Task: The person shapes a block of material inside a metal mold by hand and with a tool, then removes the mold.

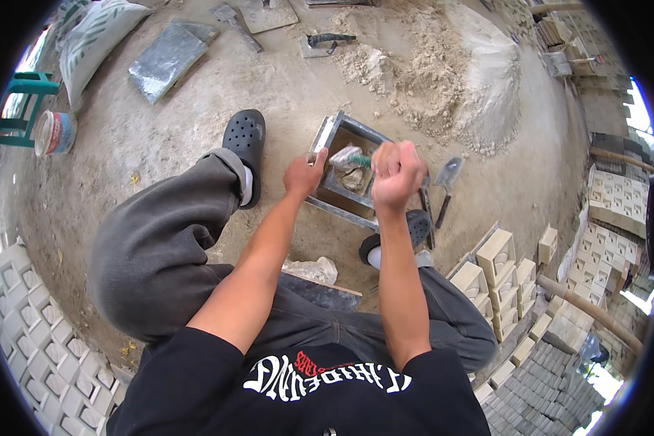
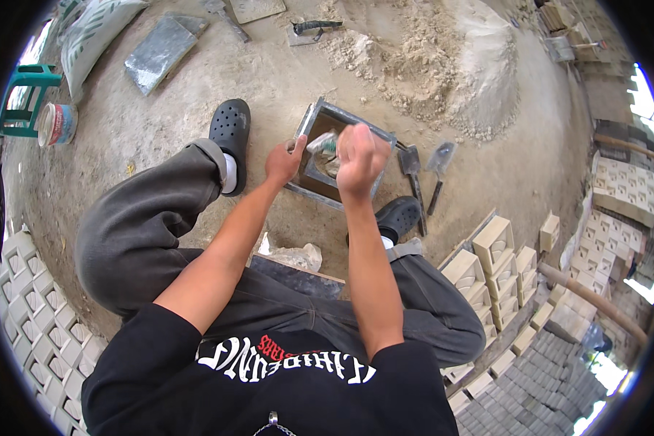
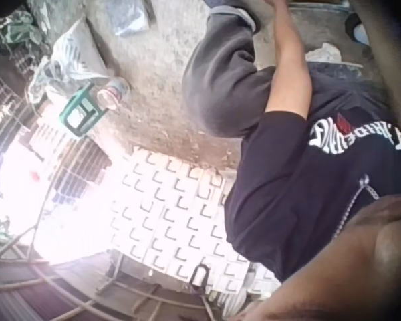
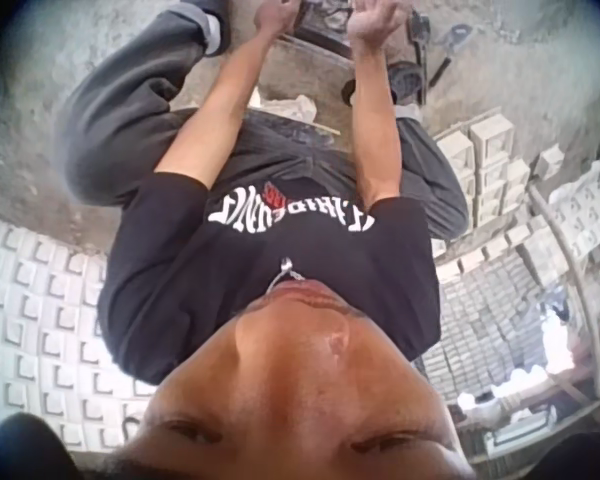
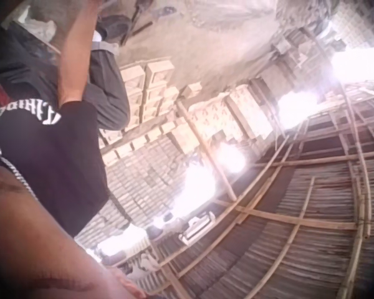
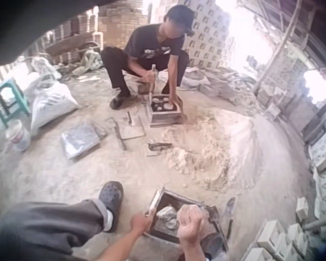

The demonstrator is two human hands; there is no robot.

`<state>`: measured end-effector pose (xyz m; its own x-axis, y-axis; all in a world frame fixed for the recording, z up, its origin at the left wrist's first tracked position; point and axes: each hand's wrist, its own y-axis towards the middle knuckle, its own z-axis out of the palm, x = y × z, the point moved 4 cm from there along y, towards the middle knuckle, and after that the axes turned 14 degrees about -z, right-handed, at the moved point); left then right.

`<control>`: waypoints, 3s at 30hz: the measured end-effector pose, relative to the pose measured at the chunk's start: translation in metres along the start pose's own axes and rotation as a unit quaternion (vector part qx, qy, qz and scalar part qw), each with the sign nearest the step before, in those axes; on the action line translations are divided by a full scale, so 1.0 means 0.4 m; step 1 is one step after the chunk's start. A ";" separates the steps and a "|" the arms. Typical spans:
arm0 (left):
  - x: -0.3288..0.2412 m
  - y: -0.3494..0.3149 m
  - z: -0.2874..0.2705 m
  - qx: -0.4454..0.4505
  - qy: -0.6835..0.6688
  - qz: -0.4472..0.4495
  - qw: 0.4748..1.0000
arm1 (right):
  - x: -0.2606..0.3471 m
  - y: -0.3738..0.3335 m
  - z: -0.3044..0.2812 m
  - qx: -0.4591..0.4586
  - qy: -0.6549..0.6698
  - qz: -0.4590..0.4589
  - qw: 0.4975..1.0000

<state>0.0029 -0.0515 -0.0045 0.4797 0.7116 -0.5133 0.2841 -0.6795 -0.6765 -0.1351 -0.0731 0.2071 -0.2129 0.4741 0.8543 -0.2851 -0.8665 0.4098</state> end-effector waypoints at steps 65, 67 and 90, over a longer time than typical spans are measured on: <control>-0.020 -0.029 -0.018 -0.034 0.031 -0.003 0.999 | -0.156 -0.026 -0.036 0.188 -0.150 0.033 0.970; -0.021 -0.030 -0.020 -0.028 0.011 0.001 1.000 | -0.180 -0.030 -0.024 0.194 -0.155 0.058 0.967; -0.017 -0.026 -0.020 -0.034 0.030 -0.016 0.999 | -0.176 -0.003 -0.072 -0.023 -0.004 0.127 0.992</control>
<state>0.0034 -0.0508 0.0101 0.5184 0.7219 -0.4584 0.3536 -0.6691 -0.6537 -0.1468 -0.1008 0.1373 -0.2763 0.2409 0.9304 -0.2649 -0.9497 0.1672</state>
